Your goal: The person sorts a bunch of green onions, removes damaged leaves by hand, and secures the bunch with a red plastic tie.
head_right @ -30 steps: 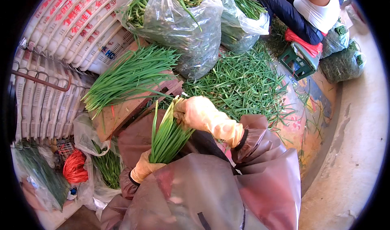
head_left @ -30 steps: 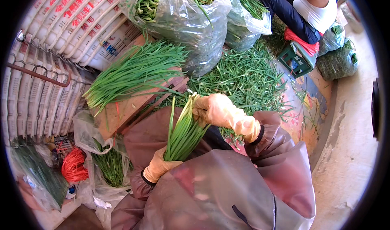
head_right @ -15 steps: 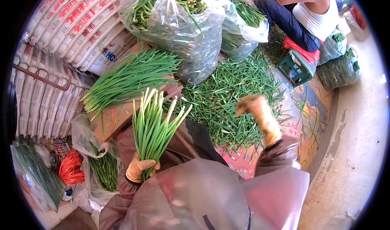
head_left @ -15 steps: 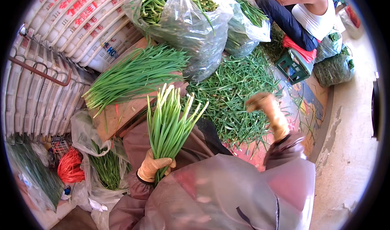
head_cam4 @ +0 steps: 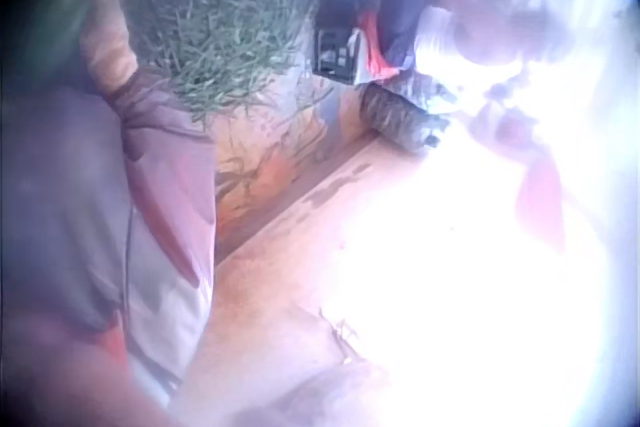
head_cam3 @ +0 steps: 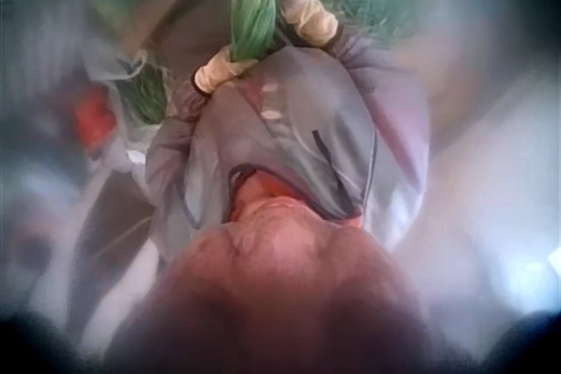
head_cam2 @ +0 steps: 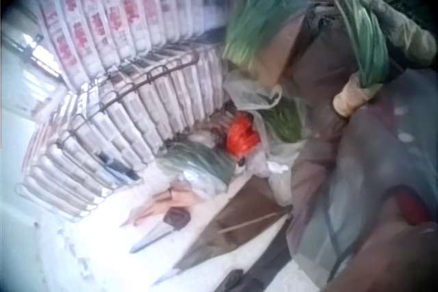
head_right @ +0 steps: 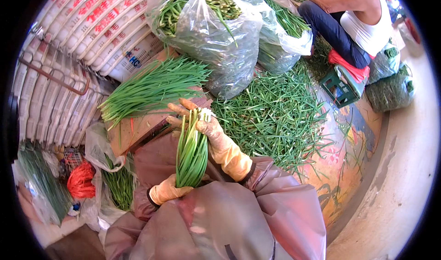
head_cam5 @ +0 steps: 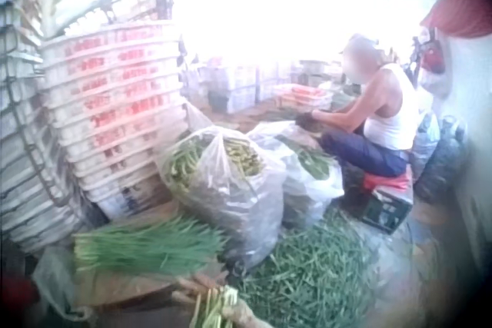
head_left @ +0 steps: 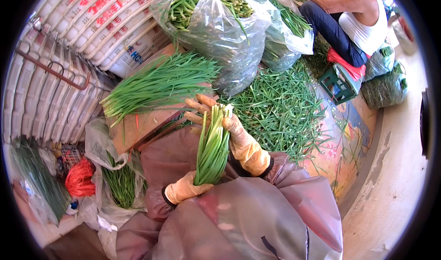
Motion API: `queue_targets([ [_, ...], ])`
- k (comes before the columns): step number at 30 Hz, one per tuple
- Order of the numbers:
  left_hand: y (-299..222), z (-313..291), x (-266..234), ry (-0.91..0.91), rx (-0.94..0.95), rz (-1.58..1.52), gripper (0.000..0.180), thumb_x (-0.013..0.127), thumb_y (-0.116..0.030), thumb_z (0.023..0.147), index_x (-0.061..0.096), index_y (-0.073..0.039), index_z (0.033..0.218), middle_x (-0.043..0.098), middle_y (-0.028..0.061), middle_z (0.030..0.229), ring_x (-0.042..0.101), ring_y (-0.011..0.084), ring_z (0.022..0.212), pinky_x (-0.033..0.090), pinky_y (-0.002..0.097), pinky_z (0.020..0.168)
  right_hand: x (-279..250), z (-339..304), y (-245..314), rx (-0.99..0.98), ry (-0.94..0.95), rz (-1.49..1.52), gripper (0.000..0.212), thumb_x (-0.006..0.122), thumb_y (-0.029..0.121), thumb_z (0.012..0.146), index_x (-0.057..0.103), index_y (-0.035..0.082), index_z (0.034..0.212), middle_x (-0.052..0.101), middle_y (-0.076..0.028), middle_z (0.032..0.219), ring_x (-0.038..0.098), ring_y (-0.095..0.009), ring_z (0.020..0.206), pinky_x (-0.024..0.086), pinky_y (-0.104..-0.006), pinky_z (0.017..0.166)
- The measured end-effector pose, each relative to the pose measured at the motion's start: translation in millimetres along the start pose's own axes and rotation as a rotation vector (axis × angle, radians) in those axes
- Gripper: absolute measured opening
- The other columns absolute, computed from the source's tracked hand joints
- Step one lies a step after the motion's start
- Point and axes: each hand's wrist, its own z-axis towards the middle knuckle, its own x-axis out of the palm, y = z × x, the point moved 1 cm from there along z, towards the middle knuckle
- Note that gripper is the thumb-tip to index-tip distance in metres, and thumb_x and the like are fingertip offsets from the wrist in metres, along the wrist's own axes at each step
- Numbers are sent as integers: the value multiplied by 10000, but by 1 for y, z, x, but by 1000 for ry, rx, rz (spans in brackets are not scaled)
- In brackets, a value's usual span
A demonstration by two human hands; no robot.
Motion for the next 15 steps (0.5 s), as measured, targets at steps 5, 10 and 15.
queue_targets([
  [5,-6,3,-6,28,24,-138,523,673,-221,867,490,-15,1312,562,63,1229,493,157,1145,376,313,1006,-1,0,12,75,67,-80,837,759,280,753,333,-6,1414,620,-75,1105,617,-171,929,510,-321,835],
  [10,-61,25,15,-477,566,-23,627,705,-163,819,431,10,1356,495,127,1321,491,219,1188,359,333,1034,5,1,23,-119,-115,-139,669,707,260,842,404,-48,1353,619,-6,848,598,-115,761,521,-247,706],
  [15,-90,45,5,-435,795,633,376,623,34,804,579,-53,1166,628,124,1067,617,295,926,490,343,805,35,-11,75,-234,-239,-483,667,710,372,828,469,-34,1299,607,-1,763,585,-113,717,493,-241,642],
])
